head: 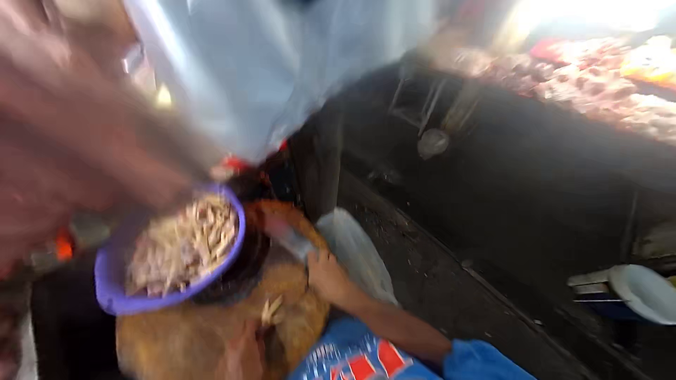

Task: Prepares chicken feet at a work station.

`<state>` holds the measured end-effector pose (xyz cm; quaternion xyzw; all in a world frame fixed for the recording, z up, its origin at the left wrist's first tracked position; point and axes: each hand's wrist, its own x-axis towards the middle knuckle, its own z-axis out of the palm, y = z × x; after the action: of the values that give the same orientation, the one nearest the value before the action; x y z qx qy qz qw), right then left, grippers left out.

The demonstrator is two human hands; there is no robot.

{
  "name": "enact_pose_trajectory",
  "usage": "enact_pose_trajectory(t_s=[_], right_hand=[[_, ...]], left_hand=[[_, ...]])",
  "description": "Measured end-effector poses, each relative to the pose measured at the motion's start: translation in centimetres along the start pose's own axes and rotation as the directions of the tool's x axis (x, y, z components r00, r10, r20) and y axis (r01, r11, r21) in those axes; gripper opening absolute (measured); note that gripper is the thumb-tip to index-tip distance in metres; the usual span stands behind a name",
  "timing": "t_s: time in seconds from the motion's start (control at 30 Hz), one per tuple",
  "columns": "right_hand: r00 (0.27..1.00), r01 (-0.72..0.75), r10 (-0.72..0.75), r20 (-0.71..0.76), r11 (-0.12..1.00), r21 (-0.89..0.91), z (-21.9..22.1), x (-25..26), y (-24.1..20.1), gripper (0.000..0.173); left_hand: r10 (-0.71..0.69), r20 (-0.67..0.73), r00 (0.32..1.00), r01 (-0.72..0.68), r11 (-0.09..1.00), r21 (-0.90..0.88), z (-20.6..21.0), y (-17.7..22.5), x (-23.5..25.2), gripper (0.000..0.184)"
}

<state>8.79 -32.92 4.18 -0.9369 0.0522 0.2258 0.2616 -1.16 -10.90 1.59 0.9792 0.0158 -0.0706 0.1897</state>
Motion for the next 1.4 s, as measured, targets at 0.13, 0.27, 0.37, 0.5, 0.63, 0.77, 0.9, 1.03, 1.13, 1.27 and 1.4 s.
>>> enact_pose_trajectory(t_s=[0.13,0.27,0.37,0.5,0.63,0.77,0.9,1.03,1.13,1.27,1.4], right_hand=[[0.996,0.085,-0.087,0.004,0.985,0.151,-0.2,-2.5,2.9,0.055],[0.956,0.286,-0.284,-0.068,0.958,0.020,1.3,-6.9,7.8,0.042],[0.960,0.220,-0.173,0.222,0.954,-0.206,1.3,-8.2,7.8,0.041],[0.903,0.425,-0.428,0.032,0.879,-0.216,2.0,-8.6,6.7,0.038],[0.774,0.578,-0.591,-0.225,0.806,-0.128,4.0,-8.4,5.7,0.038],[0.932,0.358,-0.322,0.167,0.895,-0.267,3.2,-7.6,5.4,0.039],[0.897,0.439,-0.442,-0.007,0.892,-0.111,3.0,-7.8,6.3,0.037],[0.909,0.416,-0.407,0.092,0.869,-0.269,3.3,-7.5,5.7,0.039],[0.921,0.390,-0.374,0.110,0.888,-0.242,3.0,-7.2,5.7,0.040],[0.875,0.462,-0.482,-0.035,0.855,-0.236,4.4,-8.1,5.9,0.042],[0.934,0.357,-0.331,0.136,0.887,-0.291,3.3,-7.6,5.1,0.041]], left_hand=[[-0.036,-0.231,0.972,0.011,0.994,-0.112,-0.4,-0.8,-1.6,0.029],[-0.074,-0.277,0.958,0.029,0.986,-0.163,1.8,-2.1,-2.0,0.031],[-0.105,-0.106,0.989,0.089,0.986,-0.144,3.7,-1.9,-2.0,0.031],[-0.177,0.039,0.983,0.179,0.982,-0.058,2.4,-0.5,-1.3,0.025],[-0.135,-0.022,0.991,0.132,0.988,-0.081,2.5,-0.9,-1.4,0.026],[-0.180,-0.006,0.984,0.179,0.979,-0.095,2.8,-1.0,-1.6,0.024],[-0.168,-0.028,0.985,0.162,0.974,-0.161,2.7,-1.5,-1.5,0.027],[-0.158,-0.026,0.987,0.152,0.977,-0.150,2.7,-1.5,-1.5,0.025],[-0.142,-0.032,0.989,0.136,0.978,-0.159,2.9,-2.0,-1.3,0.025],[-0.145,-0.017,0.989,0.138,0.969,-0.205,2.7,-2.2,-1.5,0.027],[-0.120,-0.032,0.992,0.111,0.974,-0.200,3.1,-2.5,-1.2,0.023]])
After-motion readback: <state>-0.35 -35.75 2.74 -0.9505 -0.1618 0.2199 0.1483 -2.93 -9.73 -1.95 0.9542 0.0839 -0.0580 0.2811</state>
